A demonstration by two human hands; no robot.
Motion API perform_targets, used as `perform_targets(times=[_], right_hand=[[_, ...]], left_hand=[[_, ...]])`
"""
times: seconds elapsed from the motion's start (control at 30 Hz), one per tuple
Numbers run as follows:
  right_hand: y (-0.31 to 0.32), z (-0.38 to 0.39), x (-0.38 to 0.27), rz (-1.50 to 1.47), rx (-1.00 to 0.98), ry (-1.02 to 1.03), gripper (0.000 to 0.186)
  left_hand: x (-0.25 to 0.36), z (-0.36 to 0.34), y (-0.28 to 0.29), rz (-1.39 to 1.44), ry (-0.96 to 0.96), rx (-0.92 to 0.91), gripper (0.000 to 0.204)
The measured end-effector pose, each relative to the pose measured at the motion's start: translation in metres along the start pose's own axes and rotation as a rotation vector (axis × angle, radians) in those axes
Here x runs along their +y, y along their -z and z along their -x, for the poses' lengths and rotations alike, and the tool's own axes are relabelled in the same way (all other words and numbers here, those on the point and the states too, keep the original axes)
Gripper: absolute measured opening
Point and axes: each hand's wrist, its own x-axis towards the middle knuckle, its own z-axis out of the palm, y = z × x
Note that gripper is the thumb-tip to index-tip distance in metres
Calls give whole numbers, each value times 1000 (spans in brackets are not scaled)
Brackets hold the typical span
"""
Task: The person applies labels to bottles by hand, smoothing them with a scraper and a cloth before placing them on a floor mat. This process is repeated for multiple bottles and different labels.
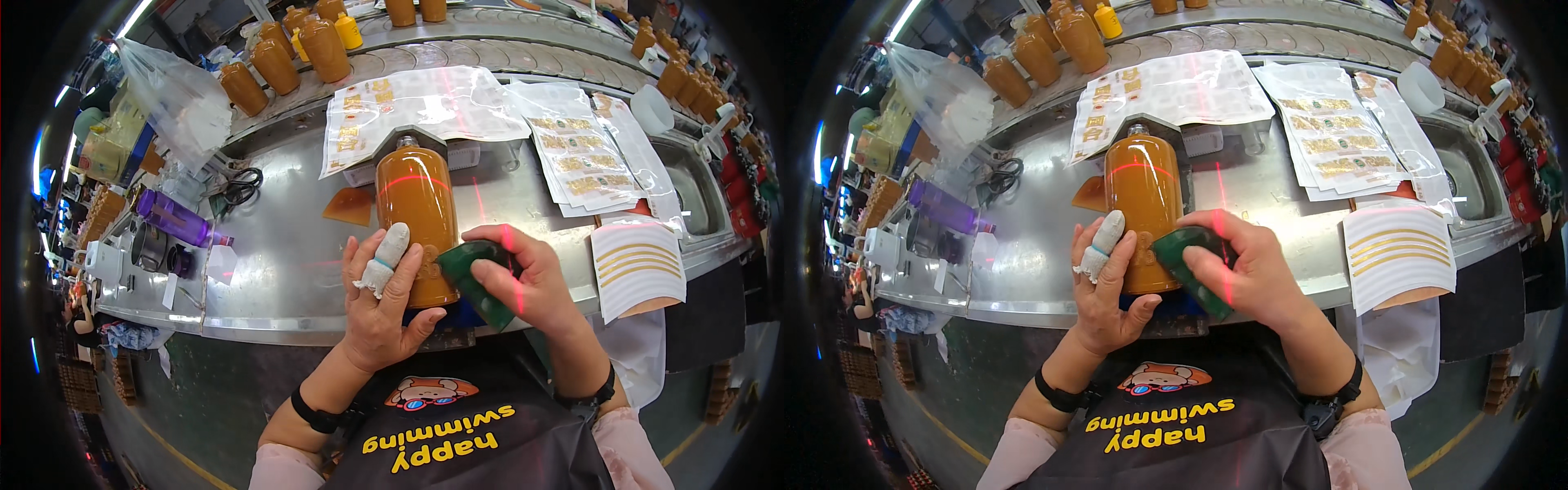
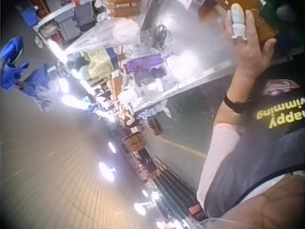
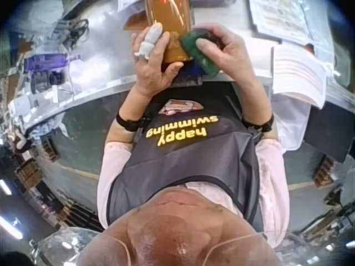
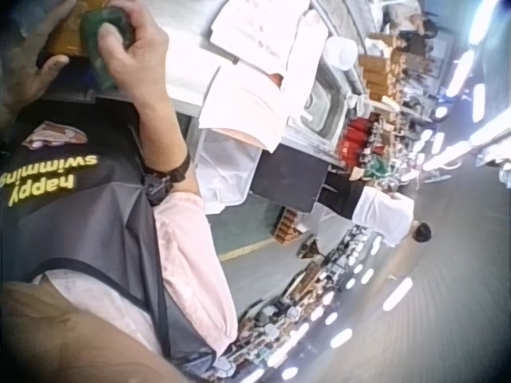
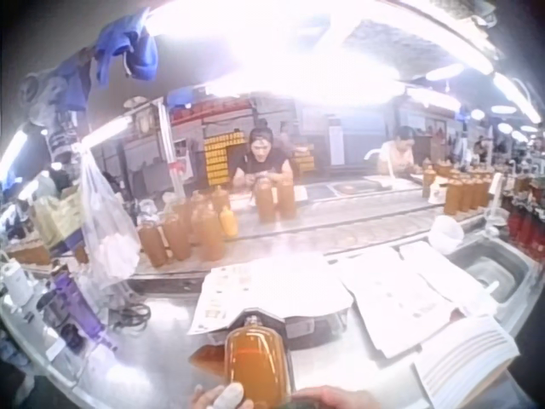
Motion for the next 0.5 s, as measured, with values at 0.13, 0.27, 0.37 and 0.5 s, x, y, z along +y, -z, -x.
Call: perform_targets(times=[0.13, 0.27, 0.37, 0.5], right_hand=[[-7, 0, -5, 55, -22, 77, 29], [-6, 2, -1, -14, -16, 52, 29], [-5, 3, 4, -88, 12, -12, 29], [-3, 3, 10, -20, 31, 13, 28]], left_hand=[[1, -1, 1, -43, -32, -22, 63], [2, 1, 0, -62, -40, -26, 60], [2, 1, 0, -75, -48, -29, 60], [3, 2, 0, -83, -81, 17, 57]])
